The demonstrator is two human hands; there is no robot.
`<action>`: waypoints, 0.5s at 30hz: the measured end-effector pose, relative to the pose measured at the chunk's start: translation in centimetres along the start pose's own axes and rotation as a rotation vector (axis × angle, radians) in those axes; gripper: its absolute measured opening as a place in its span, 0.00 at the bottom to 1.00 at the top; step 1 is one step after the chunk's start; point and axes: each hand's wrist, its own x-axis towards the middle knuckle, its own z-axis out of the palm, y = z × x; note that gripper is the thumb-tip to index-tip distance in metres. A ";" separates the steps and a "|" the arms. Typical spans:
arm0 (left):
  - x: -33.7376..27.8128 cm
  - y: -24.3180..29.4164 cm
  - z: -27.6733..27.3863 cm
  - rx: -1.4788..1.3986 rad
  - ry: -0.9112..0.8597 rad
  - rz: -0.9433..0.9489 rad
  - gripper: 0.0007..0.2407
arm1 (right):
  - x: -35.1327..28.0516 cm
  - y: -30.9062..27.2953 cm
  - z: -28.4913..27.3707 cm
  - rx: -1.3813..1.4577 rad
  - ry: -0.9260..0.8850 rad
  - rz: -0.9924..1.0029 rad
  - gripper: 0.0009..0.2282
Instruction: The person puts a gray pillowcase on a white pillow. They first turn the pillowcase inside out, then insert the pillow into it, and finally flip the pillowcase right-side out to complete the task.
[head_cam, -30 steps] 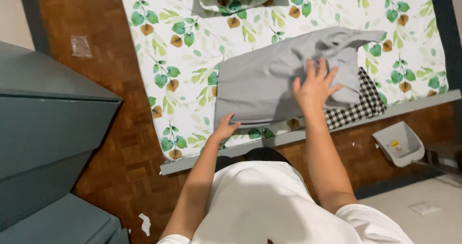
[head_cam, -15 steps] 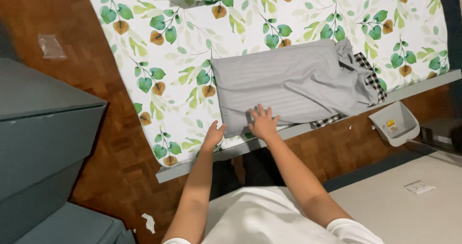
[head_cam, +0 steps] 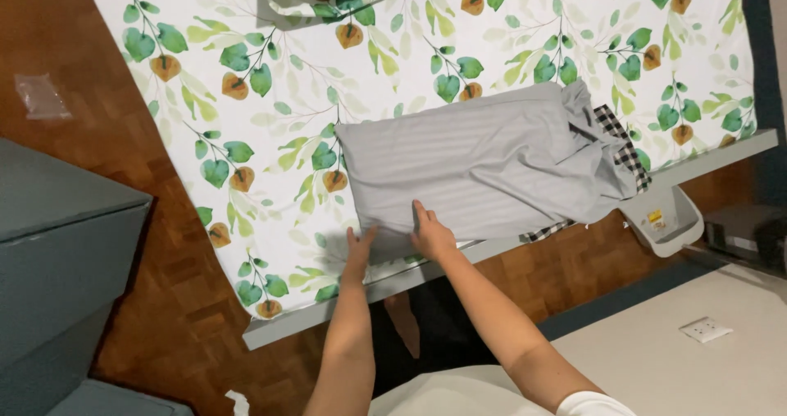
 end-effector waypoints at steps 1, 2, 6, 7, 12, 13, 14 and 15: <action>0.3 -0.1 0.2 0.000 -0.003 0.004 0.50 | 0.9 0.9 0.5 -0.001 0.005 0.001 0.37; 0.6 -0.2 0.5 -0.005 -0.011 -0.011 0.50 | 1.8 1.9 0.9 0.015 0.004 0.002 0.37; 4.7 -2.4 0.6 0.077 0.035 -0.003 0.53 | 2.5 3.2 -0.6 -0.001 0.042 -0.064 0.36; 2.6 -0.7 1.3 0.066 0.038 -0.003 0.53 | 2.0 2.7 -1.6 -0.011 0.039 -0.069 0.36; -3.3 5.0 1.7 0.301 0.000 0.108 0.36 | 0.6 0.3 -4.9 -0.135 0.074 -0.103 0.33; -4.5 5.9 2.6 0.291 0.009 0.116 0.36 | 0.4 0.2 -5.5 -0.143 0.077 -0.117 0.33; -5.8 6.9 3.2 0.240 0.011 0.099 0.37 | 0.0 -0.1 -6.0 -0.182 0.072 -0.134 0.31; -7.0 7.8 3.8 0.190 0.012 0.083 0.38 | -0.3 -0.4 -6.4 -0.220 0.067 -0.151 0.29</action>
